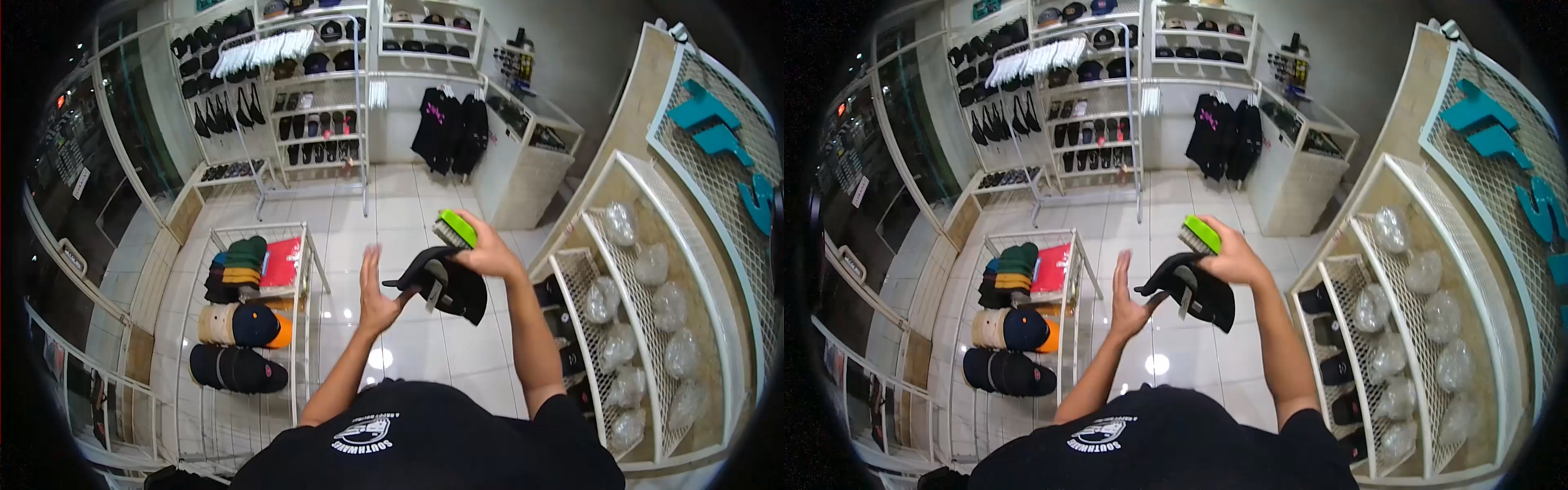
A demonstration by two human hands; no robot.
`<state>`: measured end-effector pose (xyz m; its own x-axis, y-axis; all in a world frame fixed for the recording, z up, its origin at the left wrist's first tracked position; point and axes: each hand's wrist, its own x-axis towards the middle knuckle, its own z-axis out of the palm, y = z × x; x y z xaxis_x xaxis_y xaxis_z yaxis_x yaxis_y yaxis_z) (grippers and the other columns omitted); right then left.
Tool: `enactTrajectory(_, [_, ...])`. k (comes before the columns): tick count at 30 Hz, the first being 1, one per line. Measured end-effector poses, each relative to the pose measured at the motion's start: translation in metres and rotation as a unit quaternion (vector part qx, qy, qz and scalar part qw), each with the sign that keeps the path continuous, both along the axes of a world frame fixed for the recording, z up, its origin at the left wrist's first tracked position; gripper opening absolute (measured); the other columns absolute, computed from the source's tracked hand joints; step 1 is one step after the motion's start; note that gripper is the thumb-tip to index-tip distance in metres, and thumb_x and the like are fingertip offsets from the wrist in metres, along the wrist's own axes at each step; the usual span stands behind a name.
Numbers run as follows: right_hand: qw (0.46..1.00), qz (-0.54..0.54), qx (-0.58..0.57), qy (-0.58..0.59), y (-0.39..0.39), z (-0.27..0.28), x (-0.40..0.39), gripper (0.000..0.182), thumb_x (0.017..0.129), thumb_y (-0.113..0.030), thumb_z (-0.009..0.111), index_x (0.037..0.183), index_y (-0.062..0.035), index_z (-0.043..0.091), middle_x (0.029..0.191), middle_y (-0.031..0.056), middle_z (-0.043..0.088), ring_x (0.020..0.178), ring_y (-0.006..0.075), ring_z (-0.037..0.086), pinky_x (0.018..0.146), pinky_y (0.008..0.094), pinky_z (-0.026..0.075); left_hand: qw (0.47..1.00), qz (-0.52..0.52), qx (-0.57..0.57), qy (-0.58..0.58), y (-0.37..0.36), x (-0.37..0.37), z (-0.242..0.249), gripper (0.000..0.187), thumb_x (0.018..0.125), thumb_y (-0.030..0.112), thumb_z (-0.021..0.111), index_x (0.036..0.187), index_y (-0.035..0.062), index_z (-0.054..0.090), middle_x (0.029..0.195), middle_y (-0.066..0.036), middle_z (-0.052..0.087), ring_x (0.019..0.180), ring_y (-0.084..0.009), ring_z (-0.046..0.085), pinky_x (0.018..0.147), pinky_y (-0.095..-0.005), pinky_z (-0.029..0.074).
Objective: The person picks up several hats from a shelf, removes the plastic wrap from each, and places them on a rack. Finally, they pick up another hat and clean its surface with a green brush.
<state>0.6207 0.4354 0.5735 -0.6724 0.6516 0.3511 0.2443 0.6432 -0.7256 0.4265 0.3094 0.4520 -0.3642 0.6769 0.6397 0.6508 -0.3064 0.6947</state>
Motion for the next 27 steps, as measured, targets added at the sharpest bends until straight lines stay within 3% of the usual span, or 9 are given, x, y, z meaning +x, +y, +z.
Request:
enactTrajectory(2, [0.999, 0.024, -0.028, -0.024, 0.004, -0.002, 0.009, 0.078, 0.067, -0.004, 0.079, 0.137, 0.0015, 0.045, 0.121, 0.0108, 0.061, 0.112, 0.018, 0.056, 0.098, 0.0296, 0.043, 0.996, -0.072, -0.03, 0.05, 0.001, 0.004, 0.006, 0.065, 0.074, 0.024, 0.084, 0.13, 0.0064, 0.056, 0.125, -0.014, 0.063, 0.122, -0.0299, 0.056, 0.116, -0.0442, 0.024])
enactTrajectory(3, [0.992, 0.044, -0.12, -0.009, -0.001, 0.005, 0.01, 0.078, 0.066, -0.005, 0.081, 0.136, 0.0001, 0.047, 0.12, 0.0101, 0.062, 0.111, 0.0172, 0.056, 0.097, 0.0298, 0.044, 0.994, -0.094, -0.014, 0.059, 0.003, 0.007, 0.006, 0.043, 0.079, 0.029, 0.08, 0.113, 0.006, 0.067, 0.097, -0.01, 0.072, 0.095, -0.0243, 0.068, 0.104, -0.0494, 0.038])
enactTrajectory(5, [0.99, 0.046, -0.131, 0.021, 0.002, 0.001, 0.016, 0.073, 0.067, -0.011, 0.079, 0.132, 0.0031, 0.049, 0.12, 0.0194, 0.063, 0.112, 0.0272, 0.06, 0.097, 0.0345, 0.045, 0.982, -0.144, -0.07, -0.097, -0.001, 0.021, 0.009, 0.028, 0.083, 0.025, 0.078, 0.099, 0.0031, 0.072, 0.077, -0.009, 0.072, 0.068, -0.0172, 0.068, 0.076, -0.0348, 0.053])
enactTrajectory(6, [0.989, 0.044, -0.136, 0.02, -0.006, 0.001, 0.02, 0.073, 0.067, -0.011, 0.079, 0.132, 0.0031, 0.049, 0.12, 0.0194, 0.063, 0.112, 0.0272, 0.06, 0.097, 0.0345, 0.045, 0.987, -0.122, -0.016, -0.103, -0.001, 0.03, 0.01, 0.027, 0.085, 0.025, 0.076, 0.094, 0.0, 0.072, 0.067, -0.01, 0.069, 0.058, -0.0137, 0.064, 0.054, -0.0287, 0.048])
enactTrajectory(8, [0.988, -0.114, 0.102, -0.036, -0.021, 0.008, 0.026, 0.066, 0.074, -0.017, 0.078, 0.131, 0.0016, 0.05, 0.118, 0.0226, 0.062, 0.112, 0.033, 0.061, 0.096, 0.0368, 0.046, 0.985, -0.103, -0.035, -0.134, 0.001, 0.039, 0.005, 0.027, 0.085, 0.025, 0.075, 0.093, -0.001, 0.071, 0.067, -0.01, 0.068, 0.058, -0.0137, 0.063, 0.055, -0.0288, 0.048])
enactTrajectory(12, [0.947, -0.237, 0.174, 0.133, -0.056, 0.0, 0.034, 0.061, 0.085, -0.024, 0.069, 0.137, 0.0, 0.047, 0.117, 0.0263, 0.057, 0.108, 0.0402, 0.059, 0.093, 0.0416, 0.046, 0.979, -0.057, -0.084, -0.178, -0.002, 0.046, 0.001, 0.03, 0.087, 0.026, 0.072, 0.09, -0.0039, 0.07, 0.064, -0.011, 0.066, 0.058, -0.0127, 0.06, 0.056, -0.03, 0.047])
enactTrajectory(16, [0.966, -0.213, 0.08, 0.119, -0.085, -0.034, 0.018, 0.061, 0.091, -0.016, 0.058, 0.144, 0.0059, 0.036, 0.118, 0.0272, 0.05, 0.106, 0.0405, 0.054, 0.095, 0.0418, 0.043, 0.962, -0.08, -0.173, -0.195, -0.001, 0.05, -0.006, 0.031, 0.089, 0.026, 0.069, 0.09, -0.0051, 0.07, 0.066, -0.007, 0.067, 0.06, -0.01, 0.059, 0.056, -0.0295, 0.047])
enactTrajectory(20, [0.965, -0.199, 0.142, 0.095, -0.077, -0.068, -0.002, 0.066, 0.085, -0.015, 0.066, 0.142, 0.0045, 0.039, 0.112, 0.0261, 0.056, 0.104, 0.0398, 0.056, 0.092, 0.0432, 0.044, 0.953, -0.125, -0.184, -0.205, -0.002, 0.056, -0.002, 0.028, 0.089, 0.024, 0.068, 0.088, -0.0045, 0.069, 0.06, -0.007, 0.063, 0.055, -0.0096, 0.055, 0.051, -0.0303, 0.044])
enactTrajectory(27, [0.915, -0.386, 0.103, 0.053, -0.065, -0.072, -0.005, 0.061, 0.079, -0.018, 0.075, 0.132, 0.0005, 0.05, 0.117, 0.0242, 0.058, 0.106, 0.0406, 0.059, 0.09, 0.0438, 0.049, 0.962, -0.134, -0.177, -0.161, 0.007, 0.045, -0.005, 0.027, 0.087, 0.021, 0.067, 0.082, -0.0056, 0.066, 0.055, -0.008, 0.057, 0.051, -0.0098, 0.049, 0.048, -0.0312, 0.04])
